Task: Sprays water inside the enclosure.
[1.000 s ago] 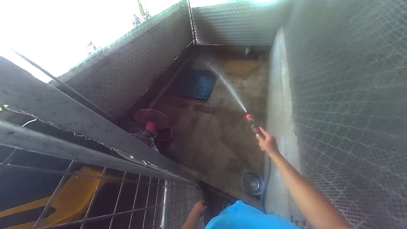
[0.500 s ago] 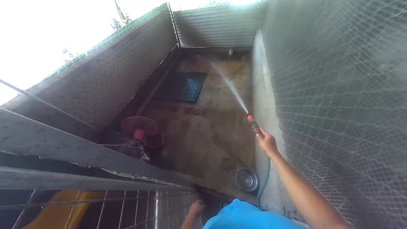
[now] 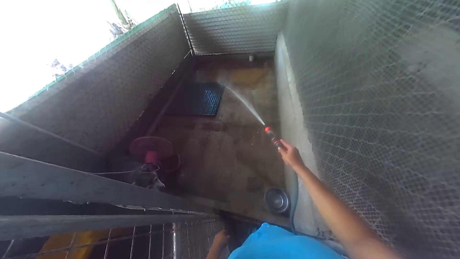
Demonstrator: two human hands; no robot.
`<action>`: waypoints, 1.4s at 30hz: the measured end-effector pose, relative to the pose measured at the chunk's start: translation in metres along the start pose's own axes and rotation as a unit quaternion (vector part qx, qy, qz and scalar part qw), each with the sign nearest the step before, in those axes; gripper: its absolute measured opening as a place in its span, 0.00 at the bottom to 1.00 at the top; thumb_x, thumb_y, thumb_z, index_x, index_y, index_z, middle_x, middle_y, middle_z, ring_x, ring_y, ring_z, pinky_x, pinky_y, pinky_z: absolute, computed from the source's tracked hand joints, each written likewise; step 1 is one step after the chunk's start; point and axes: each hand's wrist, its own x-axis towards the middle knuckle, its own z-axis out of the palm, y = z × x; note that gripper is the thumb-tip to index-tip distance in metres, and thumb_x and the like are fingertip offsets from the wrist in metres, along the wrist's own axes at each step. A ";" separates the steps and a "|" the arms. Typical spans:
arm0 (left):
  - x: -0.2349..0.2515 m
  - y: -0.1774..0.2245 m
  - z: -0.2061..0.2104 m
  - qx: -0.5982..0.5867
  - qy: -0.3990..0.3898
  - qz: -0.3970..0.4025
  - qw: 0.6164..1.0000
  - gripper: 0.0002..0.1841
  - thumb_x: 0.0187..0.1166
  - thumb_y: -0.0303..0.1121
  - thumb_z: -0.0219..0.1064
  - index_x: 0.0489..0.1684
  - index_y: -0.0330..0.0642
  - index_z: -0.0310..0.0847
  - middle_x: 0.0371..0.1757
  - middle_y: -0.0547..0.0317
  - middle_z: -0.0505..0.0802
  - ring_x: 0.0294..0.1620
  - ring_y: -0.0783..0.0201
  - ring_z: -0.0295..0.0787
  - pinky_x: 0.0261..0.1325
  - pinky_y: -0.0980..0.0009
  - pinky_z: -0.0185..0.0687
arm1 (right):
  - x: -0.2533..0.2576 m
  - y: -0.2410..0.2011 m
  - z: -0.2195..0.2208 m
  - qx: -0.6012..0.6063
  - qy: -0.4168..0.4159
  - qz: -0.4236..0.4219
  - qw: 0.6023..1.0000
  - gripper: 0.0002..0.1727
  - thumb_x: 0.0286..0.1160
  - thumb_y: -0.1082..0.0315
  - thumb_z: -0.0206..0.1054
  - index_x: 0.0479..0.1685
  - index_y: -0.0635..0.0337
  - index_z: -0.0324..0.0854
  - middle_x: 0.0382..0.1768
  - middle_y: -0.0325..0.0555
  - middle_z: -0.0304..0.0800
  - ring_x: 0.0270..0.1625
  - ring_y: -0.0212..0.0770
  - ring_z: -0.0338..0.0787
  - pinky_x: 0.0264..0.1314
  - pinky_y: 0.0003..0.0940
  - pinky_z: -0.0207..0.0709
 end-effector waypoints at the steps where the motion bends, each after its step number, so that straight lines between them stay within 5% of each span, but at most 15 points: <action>1: -0.001 0.000 -0.001 -0.001 0.000 -0.002 1.000 0.24 0.90 0.39 0.59 0.82 0.41 0.73 0.77 0.39 0.83 0.81 0.44 0.77 0.83 0.45 0.67 | 0.001 0.000 -0.001 -0.003 0.009 0.002 1.000 0.29 0.91 0.67 0.57 0.89 0.63 0.62 0.67 0.66 0.86 0.54 0.55 0.92 0.59 0.48 0.82; 5: -0.004 -0.001 -0.003 -0.004 -0.003 -0.006 1.000 0.23 0.90 0.38 0.58 0.82 0.40 0.72 0.76 0.39 0.84 0.81 0.44 0.77 0.83 0.46 0.67 | 0.000 0.004 -0.006 -0.017 0.040 0.005 0.999 0.28 0.91 0.68 0.57 0.88 0.66 0.63 0.71 0.68 0.83 0.68 0.59 0.88 0.75 0.49 0.76; 11: -0.003 -0.001 -0.005 0.001 -0.003 -0.002 1.000 0.24 0.91 0.39 0.57 0.83 0.41 0.70 0.78 0.39 0.82 0.82 0.44 0.76 0.84 0.47 0.66 | -0.005 0.000 -0.006 -0.040 0.046 0.024 0.998 0.29 0.92 0.68 0.55 0.89 0.67 0.62 0.74 0.70 0.81 0.74 0.61 0.85 0.80 0.51 0.71; 23: 0.001 0.001 -0.002 0.004 -0.005 0.001 1.000 0.25 0.90 0.39 0.58 0.84 0.40 0.68 0.79 0.38 0.81 0.83 0.43 0.74 0.85 0.46 0.64 | -0.008 -0.016 0.018 0.002 -0.071 -0.010 0.997 0.29 0.92 0.67 0.55 0.91 0.60 0.60 0.64 0.63 0.87 0.45 0.50 0.90 0.51 0.43 0.83; 29: -0.001 -0.001 0.000 -0.003 0.006 0.012 1.000 0.24 0.89 0.38 0.60 0.82 0.38 0.72 0.77 0.37 0.82 0.81 0.42 0.76 0.84 0.45 0.65 | -0.002 -0.017 0.017 0.005 -0.063 -0.025 0.998 0.29 0.92 0.67 0.55 0.91 0.63 0.60 0.66 0.66 0.86 0.51 0.53 0.91 0.57 0.45 0.83; 42: 0.000 -0.004 0.000 -0.001 0.004 0.006 1.000 0.24 0.90 0.38 0.59 0.83 0.39 0.71 0.78 0.39 0.83 0.82 0.44 0.76 0.85 0.46 0.65 | -0.001 -0.024 0.020 0.021 -0.076 -0.025 0.997 0.29 0.93 0.67 0.55 0.91 0.61 0.60 0.64 0.63 0.86 0.42 0.46 0.88 0.48 0.39 0.82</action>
